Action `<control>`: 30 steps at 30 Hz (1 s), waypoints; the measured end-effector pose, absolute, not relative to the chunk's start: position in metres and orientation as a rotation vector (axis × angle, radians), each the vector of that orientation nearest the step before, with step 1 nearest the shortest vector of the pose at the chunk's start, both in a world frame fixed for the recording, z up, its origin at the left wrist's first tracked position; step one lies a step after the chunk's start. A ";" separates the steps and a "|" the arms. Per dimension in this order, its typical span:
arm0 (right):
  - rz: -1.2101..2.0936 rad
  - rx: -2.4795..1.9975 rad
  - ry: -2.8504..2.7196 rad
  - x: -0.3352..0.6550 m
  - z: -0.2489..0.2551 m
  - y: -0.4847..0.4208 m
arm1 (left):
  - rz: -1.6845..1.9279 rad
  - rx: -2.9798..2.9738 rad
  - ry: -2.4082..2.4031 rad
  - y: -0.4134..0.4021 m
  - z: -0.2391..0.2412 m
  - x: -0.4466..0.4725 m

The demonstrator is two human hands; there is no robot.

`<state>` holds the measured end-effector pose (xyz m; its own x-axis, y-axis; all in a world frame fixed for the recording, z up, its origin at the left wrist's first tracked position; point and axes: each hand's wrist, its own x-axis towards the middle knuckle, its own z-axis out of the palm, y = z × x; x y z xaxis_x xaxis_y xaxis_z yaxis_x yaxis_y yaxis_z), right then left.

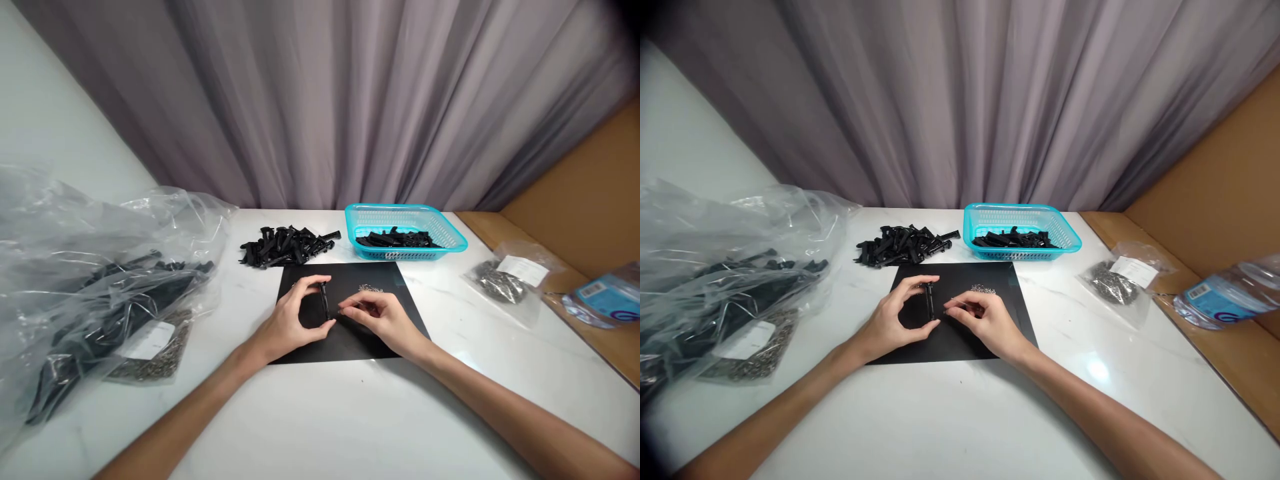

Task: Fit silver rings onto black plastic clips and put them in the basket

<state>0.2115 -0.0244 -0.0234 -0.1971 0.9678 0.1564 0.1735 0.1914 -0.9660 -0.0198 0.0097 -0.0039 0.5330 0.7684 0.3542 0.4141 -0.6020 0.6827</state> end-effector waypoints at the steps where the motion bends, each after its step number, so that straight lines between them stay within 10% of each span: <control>1: 1.102 -1.129 -1.567 0.212 -0.023 -0.025 | 0.879 2.248 0.951 0.009 -0.005 -0.019; 30: 1.010 -1.202 -1.643 0.203 -0.027 -0.027 | 0.642 2.480 0.803 0.017 -0.001 -0.033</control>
